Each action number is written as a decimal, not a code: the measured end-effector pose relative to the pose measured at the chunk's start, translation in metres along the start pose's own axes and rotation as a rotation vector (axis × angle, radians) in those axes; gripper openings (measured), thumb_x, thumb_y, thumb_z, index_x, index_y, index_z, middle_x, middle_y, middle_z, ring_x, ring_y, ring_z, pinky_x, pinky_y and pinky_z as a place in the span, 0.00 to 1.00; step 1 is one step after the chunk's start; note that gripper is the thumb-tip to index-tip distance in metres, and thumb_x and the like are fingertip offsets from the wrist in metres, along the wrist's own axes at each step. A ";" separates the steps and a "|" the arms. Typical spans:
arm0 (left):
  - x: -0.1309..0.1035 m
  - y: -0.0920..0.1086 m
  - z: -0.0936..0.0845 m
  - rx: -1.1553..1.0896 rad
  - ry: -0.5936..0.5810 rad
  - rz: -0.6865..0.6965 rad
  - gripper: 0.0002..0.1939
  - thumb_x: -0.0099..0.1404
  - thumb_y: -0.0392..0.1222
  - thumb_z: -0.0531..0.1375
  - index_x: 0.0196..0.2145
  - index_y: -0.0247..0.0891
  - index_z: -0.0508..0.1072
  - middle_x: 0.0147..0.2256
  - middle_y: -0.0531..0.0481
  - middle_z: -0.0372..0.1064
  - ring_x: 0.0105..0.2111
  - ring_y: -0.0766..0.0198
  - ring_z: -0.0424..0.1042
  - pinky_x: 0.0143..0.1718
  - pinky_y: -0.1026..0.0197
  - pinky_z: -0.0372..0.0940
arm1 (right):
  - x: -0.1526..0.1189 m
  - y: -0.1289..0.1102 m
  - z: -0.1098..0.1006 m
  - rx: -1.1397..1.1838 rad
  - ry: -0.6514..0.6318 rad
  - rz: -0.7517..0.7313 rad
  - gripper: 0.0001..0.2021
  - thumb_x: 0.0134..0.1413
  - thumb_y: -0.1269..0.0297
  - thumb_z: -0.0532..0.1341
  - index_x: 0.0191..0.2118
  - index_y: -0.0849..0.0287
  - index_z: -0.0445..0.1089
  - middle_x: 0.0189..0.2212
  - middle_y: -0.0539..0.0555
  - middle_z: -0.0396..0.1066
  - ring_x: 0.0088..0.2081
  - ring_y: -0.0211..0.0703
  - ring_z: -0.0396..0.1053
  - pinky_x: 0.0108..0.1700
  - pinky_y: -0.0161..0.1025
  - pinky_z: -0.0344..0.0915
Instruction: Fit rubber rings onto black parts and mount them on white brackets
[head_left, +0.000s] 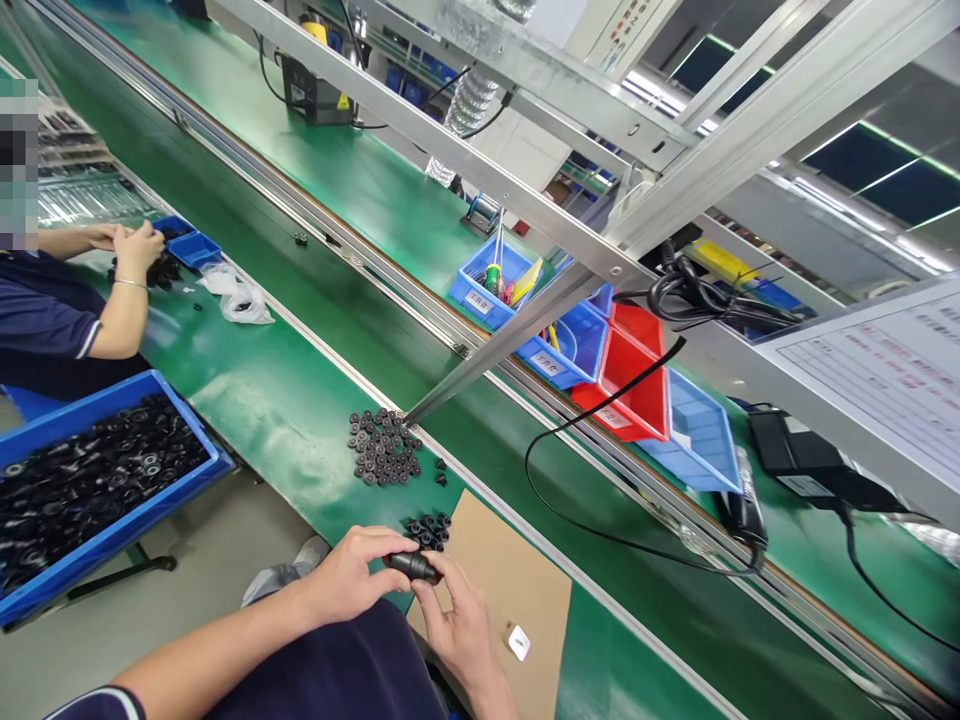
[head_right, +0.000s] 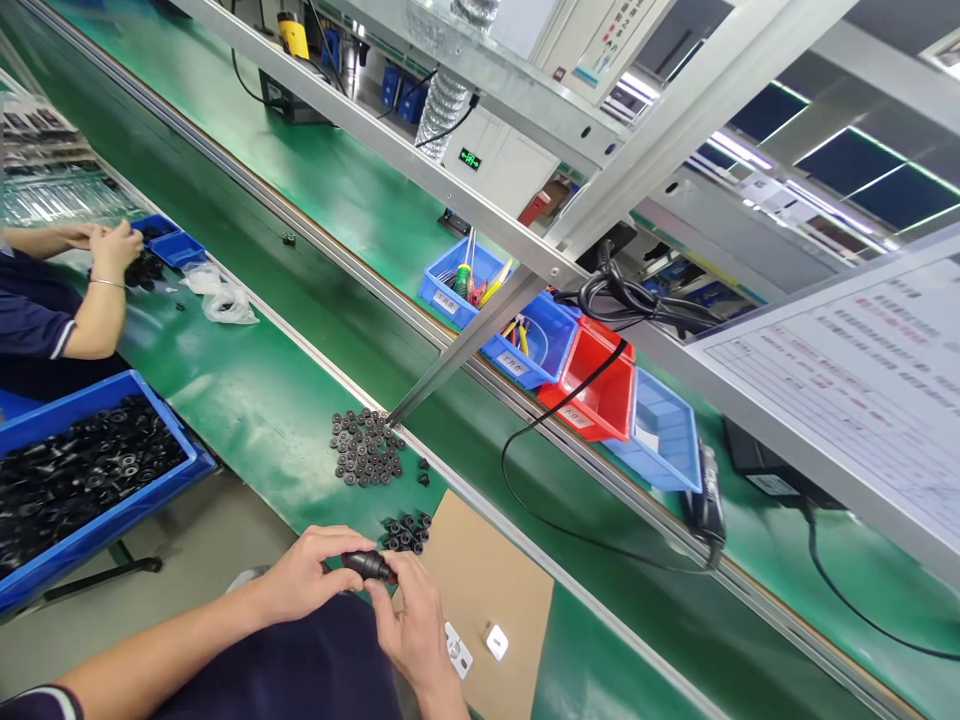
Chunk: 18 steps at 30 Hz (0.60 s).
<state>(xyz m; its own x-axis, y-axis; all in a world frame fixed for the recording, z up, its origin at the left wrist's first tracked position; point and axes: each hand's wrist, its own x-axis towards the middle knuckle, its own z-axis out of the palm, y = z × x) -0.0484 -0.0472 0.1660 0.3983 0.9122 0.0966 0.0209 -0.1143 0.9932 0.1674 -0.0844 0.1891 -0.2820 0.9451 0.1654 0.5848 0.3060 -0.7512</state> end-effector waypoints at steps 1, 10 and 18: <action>0.000 0.001 -0.001 0.014 0.001 0.029 0.18 0.64 0.32 0.69 0.51 0.39 0.83 0.43 0.46 0.82 0.42 0.55 0.79 0.46 0.55 0.72 | 0.000 -0.001 0.000 0.013 0.000 0.007 0.10 0.71 0.64 0.61 0.54 0.54 0.72 0.43 0.57 0.78 0.41 0.49 0.77 0.43 0.44 0.75; 0.000 0.011 -0.007 -0.070 -0.019 -0.037 0.18 0.63 0.30 0.68 0.50 0.38 0.84 0.39 0.48 0.81 0.37 0.58 0.76 0.41 0.59 0.69 | 0.014 -0.001 -0.007 0.022 -0.053 -0.193 0.19 0.69 0.71 0.61 0.62 0.53 0.67 0.47 0.59 0.78 0.45 0.53 0.76 0.46 0.49 0.76; -0.003 0.013 -0.005 -0.096 0.048 -0.031 0.20 0.61 0.26 0.68 0.49 0.40 0.85 0.42 0.49 0.82 0.41 0.57 0.77 0.46 0.59 0.69 | 0.022 -0.002 -0.012 -0.080 -0.131 -0.231 0.17 0.69 0.69 0.60 0.60 0.56 0.67 0.46 0.60 0.77 0.44 0.53 0.75 0.44 0.50 0.75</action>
<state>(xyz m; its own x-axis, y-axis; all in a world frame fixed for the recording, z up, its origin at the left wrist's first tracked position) -0.0537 -0.0490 0.1788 0.3544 0.9327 0.0665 -0.0566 -0.0496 0.9972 0.1691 -0.0629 0.2018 -0.5074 0.8280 0.2386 0.5503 0.5245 -0.6497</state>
